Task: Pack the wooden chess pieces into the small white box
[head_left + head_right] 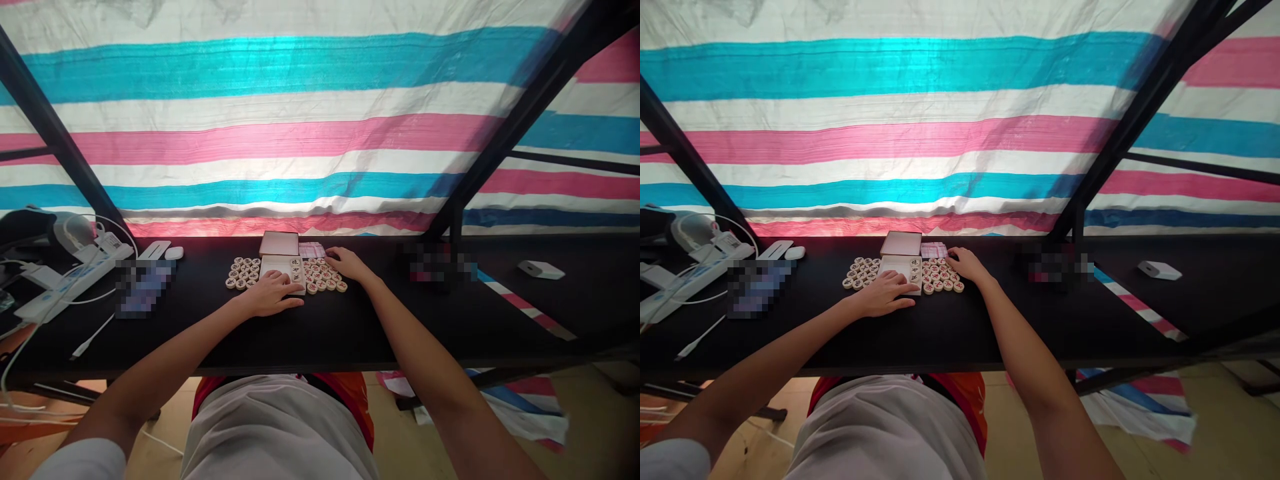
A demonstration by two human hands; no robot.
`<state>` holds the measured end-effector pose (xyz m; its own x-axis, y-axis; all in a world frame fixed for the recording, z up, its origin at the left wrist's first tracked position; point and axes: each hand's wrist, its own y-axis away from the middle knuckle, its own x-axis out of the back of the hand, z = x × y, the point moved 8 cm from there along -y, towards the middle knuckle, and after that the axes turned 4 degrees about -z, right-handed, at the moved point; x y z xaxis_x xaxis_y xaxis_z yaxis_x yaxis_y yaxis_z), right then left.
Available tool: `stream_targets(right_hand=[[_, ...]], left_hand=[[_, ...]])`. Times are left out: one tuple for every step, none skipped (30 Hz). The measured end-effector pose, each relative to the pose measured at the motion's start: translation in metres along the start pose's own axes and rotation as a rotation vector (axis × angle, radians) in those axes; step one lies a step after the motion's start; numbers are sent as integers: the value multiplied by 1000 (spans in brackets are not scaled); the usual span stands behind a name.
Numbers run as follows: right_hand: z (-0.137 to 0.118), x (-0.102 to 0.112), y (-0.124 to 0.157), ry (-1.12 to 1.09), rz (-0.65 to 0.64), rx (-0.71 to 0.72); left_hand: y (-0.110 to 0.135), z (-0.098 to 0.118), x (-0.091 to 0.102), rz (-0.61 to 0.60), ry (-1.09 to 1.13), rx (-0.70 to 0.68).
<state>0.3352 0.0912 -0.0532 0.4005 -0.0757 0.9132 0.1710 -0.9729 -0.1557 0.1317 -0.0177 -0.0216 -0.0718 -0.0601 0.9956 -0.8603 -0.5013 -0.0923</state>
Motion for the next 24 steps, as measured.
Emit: stream_targets(right_hand=[[-1, 0, 0, -1, -2, 1], [-1, 1, 1, -2, -4, 1], [-1, 1, 1, -5, -5, 0], [-1, 1, 1, -7, -6, -1], [-1, 1, 1, -9, -7, -1], [-1, 0, 1, -11, -7, 0], [-1, 0, 0, -13, -8, 2], [0, -1, 0, -14, -10, 4], [0, -1, -1, -15, -11, 7], [0, -2, -1, -16, -11, 8], [1, -2, -1, -16, -11, 9], [1, -2, -1, -16, -10, 9], [1, -2, -1, -15, -9, 10], [0, -1, -1, -14, -8, 11], [-1, -1, -1, -15, -9, 14], [-2, 0, -1, -17, -12, 17], [-3, 0, -1, -20, -16, 20], [-4, 0, 0, -22, -19, 23], [-4, 1, 0, -23, -21, 24], [-4, 1, 0, -22, -20, 22], [-4, 1, 0, -20, -18, 18], [-4, 1, 0, -17, -16, 14], [-4, 1, 0, -16, -16, 15], [-4, 0, 0, -16, -16, 17]], left_hand=[[-1, -1, -1, -4, 7, 4], [-1, -2, -1, -5, 8, 5], [-2, -2, -2, -3, 5, 4], [-3, -3, -3, -1, -2, 2], [-3, -3, -3, -1, -10, -1], [-4, -3, -4, -2, -18, -5], [-4, -3, -4, -4, -25, -6], [-3, -3, -4, -6, -29, -7], [-3, -3, -4, -11, -31, -6], [-3, -3, -4, -15, -29, -5], [-2, -3, -4, -20, -26, -2], [-2, -2, -4, -22, -21, 4], [-2, -2, -3, -23, -15, 10], [-2, -1, -2, -23, -9, 15], [-2, -2, 0, -18, -3, 22], [-2, -3, 3, -10, 6, 28], [-1, -7, 8, 3, 20, 39], [1, -13, 13, 23, 40, 60], [5, -22, 20, 45, 64, 87], [11, -35, 28, 81, 91, 137], [19, -52, 35, 120, 121, 205], [28, -70, 42, 147, 134, 274], [38, -89, 46, 160, 141, 354], [49, -110, 48, 163, 147, 444]])
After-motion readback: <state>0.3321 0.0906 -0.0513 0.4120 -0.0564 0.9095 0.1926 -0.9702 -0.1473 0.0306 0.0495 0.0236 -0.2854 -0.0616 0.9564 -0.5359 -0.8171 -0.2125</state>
